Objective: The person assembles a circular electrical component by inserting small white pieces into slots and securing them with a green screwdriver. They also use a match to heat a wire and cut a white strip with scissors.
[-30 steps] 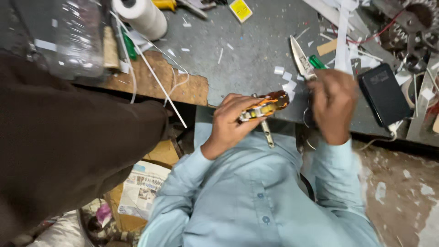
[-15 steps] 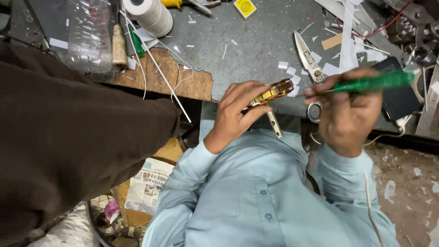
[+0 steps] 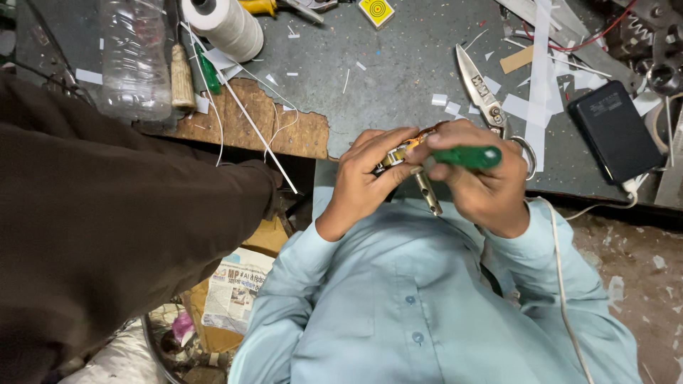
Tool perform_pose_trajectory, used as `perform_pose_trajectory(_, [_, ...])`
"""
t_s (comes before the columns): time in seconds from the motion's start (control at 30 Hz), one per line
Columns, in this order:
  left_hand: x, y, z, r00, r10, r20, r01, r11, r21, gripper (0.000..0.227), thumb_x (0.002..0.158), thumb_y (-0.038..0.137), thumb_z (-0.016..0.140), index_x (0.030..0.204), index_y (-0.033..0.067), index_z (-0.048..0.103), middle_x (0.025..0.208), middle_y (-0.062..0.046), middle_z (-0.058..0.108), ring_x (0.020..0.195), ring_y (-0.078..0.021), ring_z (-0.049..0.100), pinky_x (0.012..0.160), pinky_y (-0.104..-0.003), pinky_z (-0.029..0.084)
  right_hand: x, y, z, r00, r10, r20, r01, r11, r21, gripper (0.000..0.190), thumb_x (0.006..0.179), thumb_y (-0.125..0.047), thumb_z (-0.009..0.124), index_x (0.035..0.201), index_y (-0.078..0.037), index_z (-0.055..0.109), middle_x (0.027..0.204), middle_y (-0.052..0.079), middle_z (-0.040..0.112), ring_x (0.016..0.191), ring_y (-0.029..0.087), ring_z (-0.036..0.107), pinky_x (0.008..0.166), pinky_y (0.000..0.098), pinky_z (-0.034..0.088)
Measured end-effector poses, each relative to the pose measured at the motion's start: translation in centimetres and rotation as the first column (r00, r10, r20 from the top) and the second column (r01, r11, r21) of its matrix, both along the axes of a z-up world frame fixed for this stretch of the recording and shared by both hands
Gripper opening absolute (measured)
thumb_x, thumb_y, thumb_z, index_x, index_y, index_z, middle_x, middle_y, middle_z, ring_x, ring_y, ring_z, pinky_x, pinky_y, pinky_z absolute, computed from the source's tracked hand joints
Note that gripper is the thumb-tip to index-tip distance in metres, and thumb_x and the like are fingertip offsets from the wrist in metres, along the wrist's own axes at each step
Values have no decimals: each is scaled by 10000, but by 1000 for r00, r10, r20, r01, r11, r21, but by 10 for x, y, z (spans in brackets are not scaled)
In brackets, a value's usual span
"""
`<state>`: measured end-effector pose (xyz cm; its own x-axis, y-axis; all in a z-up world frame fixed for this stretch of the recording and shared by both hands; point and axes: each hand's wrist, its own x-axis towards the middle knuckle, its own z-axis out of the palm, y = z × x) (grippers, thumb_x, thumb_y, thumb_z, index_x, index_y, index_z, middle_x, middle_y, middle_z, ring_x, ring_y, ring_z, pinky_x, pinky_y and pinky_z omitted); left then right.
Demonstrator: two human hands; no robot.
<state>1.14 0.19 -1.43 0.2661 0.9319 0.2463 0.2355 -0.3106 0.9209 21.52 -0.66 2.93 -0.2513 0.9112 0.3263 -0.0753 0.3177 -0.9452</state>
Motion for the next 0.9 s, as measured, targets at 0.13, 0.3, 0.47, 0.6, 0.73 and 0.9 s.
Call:
perform_pose_trajectory(0.13, [1,0,-1,1000,2,-14,-2,1000,-7,494,879,158,828,1337,71,664,1299,-91,721,1172,-275,695,1020,-370,557,1,4,9,987,46,-154,-35,997,75,293,1038,16,559,1323,-52,567,1121,158,705,1040,242,734,953,359,626])
perform_pose_trajectory(0.3, [-1,3,2,1000,-18,-10,18,1000,5,512,862,144,822,1342,71,657,1312,-96,716,1186,-283,690,1040,-381,546,-2,8,7,992,-24,125,23,1000,10,297,1038,81,555,1327,14,569,1106,171,731,1021,261,745,901,356,604])
perform_pose_trajectory(0.47, [1,0,1,1000,2,14,-2,1000,-7,413,904,137,815,1293,78,687,1285,-82,731,1165,-262,700,1037,-368,552,11,7,-7,974,-30,222,-9,985,173,293,1049,-40,563,1336,-97,579,934,55,735,837,195,717,956,382,471])
perform_pose_trajectory(0.6, [6,0,-1,998,55,36,-55,998,-5,367,892,150,817,1236,79,711,1242,-69,745,1127,-242,704,1015,-356,556,1,0,-41,995,-47,-93,69,964,257,306,1074,-219,578,1369,-229,498,945,67,711,907,219,762,955,382,438])
perform_pose_trajectory(0.73, [8,1,-2,995,54,83,-54,999,3,361,887,114,829,1229,79,719,1246,-59,746,1136,-225,699,1022,-342,553,4,-14,-65,928,-85,-363,134,985,111,321,1087,-255,593,1387,-184,505,966,209,702,972,349,740,1063,612,561])
perform_pose_trajectory(0.9, [10,-2,-2,991,80,109,-76,996,-40,372,860,80,857,1210,80,729,1231,-51,752,1116,-201,693,1001,-322,560,12,-17,-58,814,-293,-501,254,956,-146,345,1115,-186,652,1408,-114,484,1085,217,718,1006,354,751,936,555,627])
